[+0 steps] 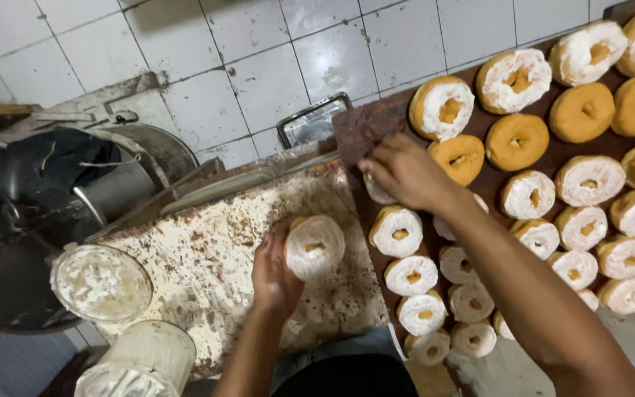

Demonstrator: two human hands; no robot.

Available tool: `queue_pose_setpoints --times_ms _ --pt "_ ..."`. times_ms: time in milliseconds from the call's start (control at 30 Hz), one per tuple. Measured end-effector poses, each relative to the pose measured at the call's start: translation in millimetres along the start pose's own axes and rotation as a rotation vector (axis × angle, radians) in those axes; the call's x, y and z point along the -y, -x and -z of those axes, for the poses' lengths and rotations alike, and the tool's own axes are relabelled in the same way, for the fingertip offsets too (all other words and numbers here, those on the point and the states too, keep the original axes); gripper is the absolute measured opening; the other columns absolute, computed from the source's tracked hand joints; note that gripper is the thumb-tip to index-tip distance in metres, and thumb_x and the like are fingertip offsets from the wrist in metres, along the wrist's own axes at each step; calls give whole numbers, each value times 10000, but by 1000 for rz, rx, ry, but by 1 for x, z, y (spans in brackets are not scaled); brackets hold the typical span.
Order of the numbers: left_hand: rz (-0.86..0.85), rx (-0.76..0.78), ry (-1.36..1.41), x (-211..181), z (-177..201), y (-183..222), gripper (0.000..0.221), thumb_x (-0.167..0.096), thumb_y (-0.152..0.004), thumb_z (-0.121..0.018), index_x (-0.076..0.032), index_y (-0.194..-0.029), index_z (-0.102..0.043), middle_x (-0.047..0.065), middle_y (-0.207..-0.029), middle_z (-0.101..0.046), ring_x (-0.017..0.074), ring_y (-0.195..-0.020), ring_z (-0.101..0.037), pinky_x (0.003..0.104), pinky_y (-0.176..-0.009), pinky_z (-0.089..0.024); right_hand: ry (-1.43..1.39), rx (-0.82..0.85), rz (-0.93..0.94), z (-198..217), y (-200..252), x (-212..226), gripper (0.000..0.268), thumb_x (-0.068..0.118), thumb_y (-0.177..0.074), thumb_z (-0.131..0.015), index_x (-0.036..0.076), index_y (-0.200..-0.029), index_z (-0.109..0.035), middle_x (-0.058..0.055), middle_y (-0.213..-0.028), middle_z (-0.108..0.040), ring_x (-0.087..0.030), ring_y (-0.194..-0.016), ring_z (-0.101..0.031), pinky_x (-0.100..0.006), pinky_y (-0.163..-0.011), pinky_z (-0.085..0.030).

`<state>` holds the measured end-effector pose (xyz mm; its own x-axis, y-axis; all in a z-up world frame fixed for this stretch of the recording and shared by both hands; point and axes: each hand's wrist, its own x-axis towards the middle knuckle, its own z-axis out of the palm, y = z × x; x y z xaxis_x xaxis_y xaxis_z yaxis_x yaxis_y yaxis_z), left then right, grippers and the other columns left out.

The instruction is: The person prepares donuts by hand, spreading cream onto sliced donuts and then sandwiching them together.

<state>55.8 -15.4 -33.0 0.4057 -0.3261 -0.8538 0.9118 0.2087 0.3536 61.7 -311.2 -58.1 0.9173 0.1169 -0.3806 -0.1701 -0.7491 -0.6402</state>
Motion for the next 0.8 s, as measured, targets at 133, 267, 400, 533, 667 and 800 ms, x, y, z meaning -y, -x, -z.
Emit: queue_pose_setpoints --times_ms 133,267,400,533,667,800 --pt "-107 115 -170 -34 -38 -55 587 -456 -1019 -395 -44 -1428 -485 235 -1347 -599 367 -1184 -647 555 -978 -546 -75 -186 65 1 29 6 416 211 -945 -599 -48 -1267 -648 -231 -1154 -680 -384 -1039 -607 -489 -908 -498" --pt "-352 313 -348 -56 -89 -130 473 -384 -1026 -465 -64 -1362 -558 143 -1295 -621 277 -1158 -643 431 -951 -565 -198 -555 72 10 75 8 433 27 -900 -526 -18 -1323 -605 -215 -1342 -625 -392 -1272 -583 -461 -1106 -460" --pt "-472 327 -708 -53 -125 -177 496 -405 -1060 -462 -25 -1333 -626 157 -1260 -674 287 -1164 -624 394 -1027 -469 -321 -604 -88 -3 129 11 528 -24 -781 -477 -11 -1294 -603 -204 -1324 -620 -369 -1279 -594 -427 -1119 -451" --pt "-842 66 -1129 -46 -130 -162 530 -428 -1103 -370 -19 -1334 -616 195 -1276 -546 323 -1221 -544 421 -1080 -414 -426 -622 -186 -29 162 11 342 74 -936 -594 17 -1272 -628 -183 -1326 -643 -336 -1259 -629 -385 -1063 -491" --pt "-847 49 -1183 -52 -129 -140 511 -405 -1085 -358 -12 -1285 -617 185 -1241 -603 340 -1216 -552 439 -1081 -413 -413 -688 -245 -39 172 9 366 143 -926 -633 25 -1272 -633 -181 -1332 -628 -353 -1240 -611 -428 -1047 -481" --pt "-809 -15 -1363 -54 -132 -136 503 -361 -1059 -412 -13 -1378 -585 217 -1163 -589 369 -1146 -541 477 -1032 -398 -124 -829 -323 -28 152 -16 389 167 -885 -682 42 -1252 -654 -173 -1299 -605 -381 -1207 -554 -491 -1041 -449"
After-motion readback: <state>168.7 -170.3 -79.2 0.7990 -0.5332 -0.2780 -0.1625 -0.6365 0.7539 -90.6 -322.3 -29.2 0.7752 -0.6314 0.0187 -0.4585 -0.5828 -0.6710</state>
